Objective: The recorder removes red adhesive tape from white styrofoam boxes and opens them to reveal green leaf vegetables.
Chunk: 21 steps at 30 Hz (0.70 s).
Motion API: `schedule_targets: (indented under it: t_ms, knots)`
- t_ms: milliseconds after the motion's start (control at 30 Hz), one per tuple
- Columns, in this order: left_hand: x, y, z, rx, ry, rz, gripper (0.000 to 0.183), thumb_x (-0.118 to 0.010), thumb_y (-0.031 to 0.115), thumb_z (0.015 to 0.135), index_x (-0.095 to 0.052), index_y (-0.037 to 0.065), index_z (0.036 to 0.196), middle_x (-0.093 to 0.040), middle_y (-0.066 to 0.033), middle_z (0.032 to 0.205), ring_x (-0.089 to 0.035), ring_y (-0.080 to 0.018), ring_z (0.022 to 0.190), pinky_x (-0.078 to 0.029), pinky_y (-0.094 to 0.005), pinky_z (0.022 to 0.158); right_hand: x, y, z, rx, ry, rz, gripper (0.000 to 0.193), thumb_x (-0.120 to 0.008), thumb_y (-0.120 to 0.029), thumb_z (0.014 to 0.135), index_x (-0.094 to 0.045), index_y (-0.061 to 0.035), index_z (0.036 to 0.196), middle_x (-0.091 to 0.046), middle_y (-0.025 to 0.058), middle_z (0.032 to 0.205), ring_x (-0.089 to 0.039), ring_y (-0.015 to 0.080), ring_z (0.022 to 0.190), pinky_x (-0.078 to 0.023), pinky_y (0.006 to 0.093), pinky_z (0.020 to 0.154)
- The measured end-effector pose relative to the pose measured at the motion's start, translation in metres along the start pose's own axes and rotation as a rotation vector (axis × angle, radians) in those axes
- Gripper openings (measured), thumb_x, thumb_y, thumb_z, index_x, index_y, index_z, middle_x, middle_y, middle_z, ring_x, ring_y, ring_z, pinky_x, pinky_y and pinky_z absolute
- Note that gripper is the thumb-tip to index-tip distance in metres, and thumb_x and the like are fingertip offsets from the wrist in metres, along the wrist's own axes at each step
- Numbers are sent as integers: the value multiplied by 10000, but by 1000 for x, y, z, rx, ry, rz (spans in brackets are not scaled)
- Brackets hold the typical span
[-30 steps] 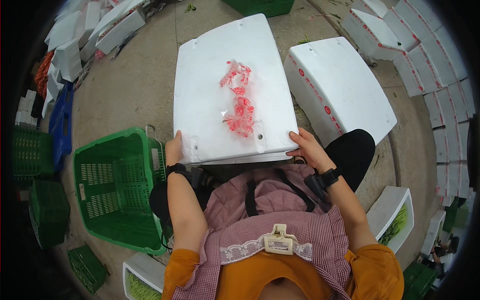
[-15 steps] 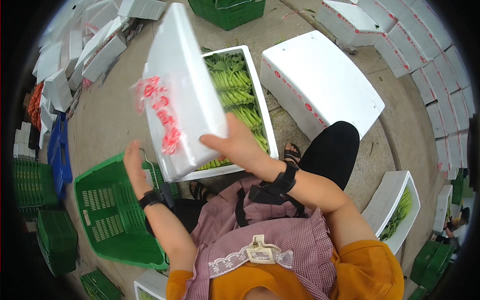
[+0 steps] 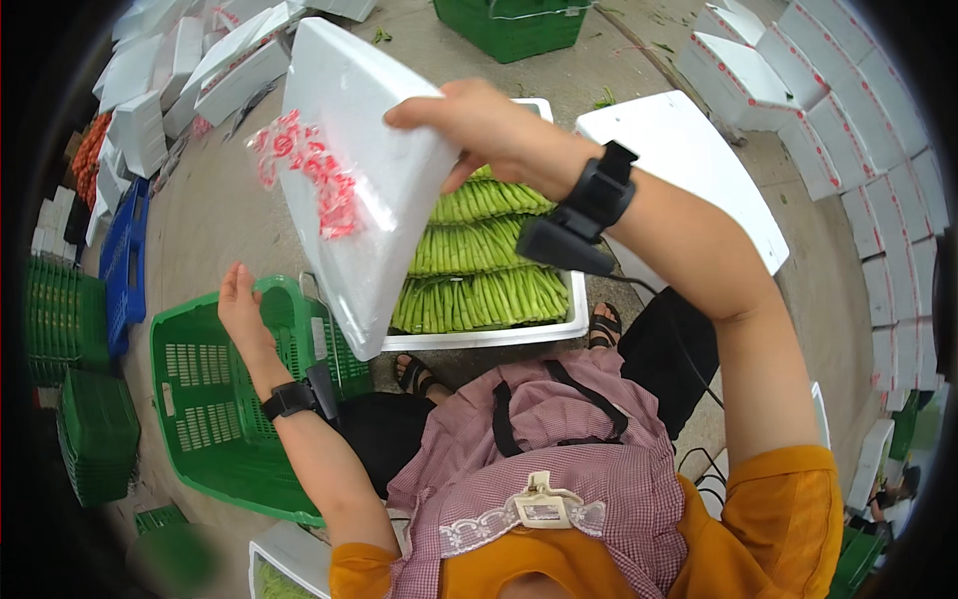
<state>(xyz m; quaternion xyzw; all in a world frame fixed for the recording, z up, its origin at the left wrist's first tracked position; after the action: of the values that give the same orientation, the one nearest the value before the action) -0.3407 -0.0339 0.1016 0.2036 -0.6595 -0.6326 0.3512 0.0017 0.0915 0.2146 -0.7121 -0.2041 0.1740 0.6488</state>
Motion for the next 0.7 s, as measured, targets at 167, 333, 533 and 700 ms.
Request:
schedule_targets:
  t_ms: [167, 333, 533, 700]
  knots:
    - [12, 1, 2, -15, 57, -89, 387, -574, 250, 832, -519, 4, 1126, -540, -62, 1065, -497, -134, 977, -397, -276, 806, 7, -10, 12, -27, -7, -40, 516, -629, -322, 715, -545, 97, 1005, -606, 188, 896, -629, 248, 715, -528, 300, 462]
    - [13, -5, 17, 0, 126, -117, 391, -573, 247, 831, -516, -8, 1122, -541, -85, 1066, -507, -148, 970, -402, -285, 814, 42, -35, 15, 7, 52, -34, 498, -576, -365, 762, -525, 23, 1069, -607, 136, 880, -622, 205, 721, -539, 292, 480]
    - [22, -13, 24, 35, 230, -134, 394, -569, 245, 831, -516, -13, 1123, -553, -97, 1054, -513, -162, 973, -408, -289, 786, 67, -39, -1, -18, 7, 75, 382, -556, -320, 796, -517, -13, 1019, -598, 109, 868, -608, 191, 703, -496, 328, 454]
    - [3, -36, 31, 136, 47, -189, 456, -591, 295, 811, -505, -15, 1134, -564, -85, 1039, -524, -175, 929, -412, -287, 767, 136, -54, -61, 171, 226, 282, 224, -534, -192, 815, -530, -47, 986, -579, 64, 956, -564, 183, 923, -452, 329, 844]
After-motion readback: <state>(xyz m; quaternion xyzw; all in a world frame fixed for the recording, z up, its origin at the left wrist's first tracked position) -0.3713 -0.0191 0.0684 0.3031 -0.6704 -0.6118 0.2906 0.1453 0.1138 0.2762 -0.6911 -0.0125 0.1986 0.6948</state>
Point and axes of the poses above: each hand's wrist, its own z-axis towards the middle knuckle, its own x-axis out of the back of the hand, y = z × x, the point moved 5 cm from there along z, towards the middle knuckle
